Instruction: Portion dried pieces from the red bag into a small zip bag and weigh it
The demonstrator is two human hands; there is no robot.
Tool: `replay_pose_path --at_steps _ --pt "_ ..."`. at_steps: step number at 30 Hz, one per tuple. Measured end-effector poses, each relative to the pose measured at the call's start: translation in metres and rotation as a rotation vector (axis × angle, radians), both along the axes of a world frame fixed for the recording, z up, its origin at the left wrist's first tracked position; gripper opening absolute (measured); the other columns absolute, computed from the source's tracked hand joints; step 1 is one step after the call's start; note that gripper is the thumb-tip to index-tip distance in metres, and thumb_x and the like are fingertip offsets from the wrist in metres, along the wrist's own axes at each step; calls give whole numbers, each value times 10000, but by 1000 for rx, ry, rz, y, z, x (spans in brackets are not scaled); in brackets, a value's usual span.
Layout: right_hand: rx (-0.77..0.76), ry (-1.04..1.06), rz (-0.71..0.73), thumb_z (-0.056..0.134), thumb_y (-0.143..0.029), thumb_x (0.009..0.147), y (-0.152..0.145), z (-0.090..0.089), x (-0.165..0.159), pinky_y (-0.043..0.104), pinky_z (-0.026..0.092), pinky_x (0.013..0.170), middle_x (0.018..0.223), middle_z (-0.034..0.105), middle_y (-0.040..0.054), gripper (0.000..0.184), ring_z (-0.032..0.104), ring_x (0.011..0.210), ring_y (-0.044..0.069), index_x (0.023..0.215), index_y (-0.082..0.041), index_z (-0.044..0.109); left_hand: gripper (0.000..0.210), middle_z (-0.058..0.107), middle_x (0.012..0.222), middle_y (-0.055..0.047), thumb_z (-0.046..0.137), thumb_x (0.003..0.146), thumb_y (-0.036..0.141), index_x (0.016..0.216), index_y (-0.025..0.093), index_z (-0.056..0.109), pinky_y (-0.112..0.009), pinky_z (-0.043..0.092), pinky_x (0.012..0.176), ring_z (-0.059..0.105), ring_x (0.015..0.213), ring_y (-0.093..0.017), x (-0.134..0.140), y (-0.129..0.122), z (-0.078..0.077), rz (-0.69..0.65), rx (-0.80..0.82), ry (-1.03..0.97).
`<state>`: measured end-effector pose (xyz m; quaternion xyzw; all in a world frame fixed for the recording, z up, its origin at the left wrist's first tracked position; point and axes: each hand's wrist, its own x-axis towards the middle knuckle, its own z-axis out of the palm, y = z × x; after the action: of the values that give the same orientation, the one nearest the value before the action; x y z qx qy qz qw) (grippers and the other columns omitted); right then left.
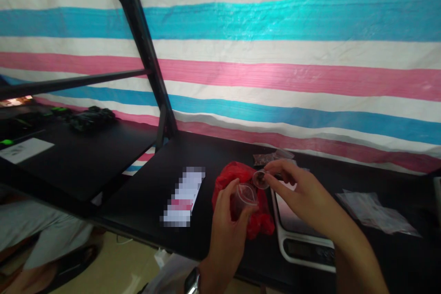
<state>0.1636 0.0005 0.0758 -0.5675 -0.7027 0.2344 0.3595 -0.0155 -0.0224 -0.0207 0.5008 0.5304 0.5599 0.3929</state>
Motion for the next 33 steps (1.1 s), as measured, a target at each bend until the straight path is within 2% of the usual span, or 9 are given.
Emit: replay_pose_path --at_steps 3,10,17,20,22,24,26,28,33 --pt "90 -18 -24 720 -354 941 -5 6 -12 371 498 930 1070 758 26 154 659 947 231 1079 -292 750 530 718 1357 -98 778 819 306 1337 264 676 -548 505 1136 674 1272 -314 3 3 -1 -13 31 -37" --pt "135 -63 9 792 -257 872 -7 10 -27 430 507 1000 1123 746 43 262 669 1007 263 1126 -304 749 517 708 1358 -102 787 842 325 1341 255 669 -506 548 1087 684 1255 -308 7 10 0 21 79 -72" --pt "201 -18 63 749 -298 916 -6 10 -31 376 549 921 1108 741 45 233 674 942 237 1148 -303 727 506 727 1319 -101 787 829 311 1315 239 666 -494 561 1082 698 1236 -300 6 12 1 45 111 -95" --pt "249 -11 5 722 -315 933 -6 11 -27 368 540 883 1076 739 54 204 660 907 234 1135 -286 722 452 749 1245 -82 789 856 334 1282 239 671 -427 601 1010 735 1143 -265 0 6 9 125 169 -128" --pt "214 -26 1 725 -317 940 -6 11 -23 348 525 841 1028 737 45 141 652 883 225 1076 -280 734 448 766 1174 -64 802 875 369 1283 246 662 -381 621 952 758 1055 -238 -8 -3 16 217 231 -164" --pt "92 -49 59 747 -308 935 -5 7 -19 325 505 800 992 740 27 61 651 862 211 985 -274 741 482 773 1150 -53 829 871 401 1297 261 652 -355 629 926 766 1020 -227 -18 -16 19 289 287 -187" --pt "-69 -88 119 769 -272 920 -1 -2 -20 308 481 763 958 743 13 38 655 842 199 907 -259 736 521 780 1138 -49 853 856 424 1313 277 650 -339 642 874 772 986 -229 -25 -31 16 282 274 -132" --pt "-159 -129 145 780 -228 908 7 -14 -24 301 456 736 944 738 8 67 657 832 191 871 -241 725 533 786 1147 -59 846 845 498 1298 280 670 -340 646 838 775 975 -242 -29 -44 9 227 191 -51" --pt "-50 -180 134 784 -201 925 30 -44 -49 316 457 824 1055 720 25 74 670 948 201 919 -219 713 509 751 1272 -113 767 885 574 1278 255 708 -462 624 986 738 1146 -307 -38 -48 -14 155 -24 97"
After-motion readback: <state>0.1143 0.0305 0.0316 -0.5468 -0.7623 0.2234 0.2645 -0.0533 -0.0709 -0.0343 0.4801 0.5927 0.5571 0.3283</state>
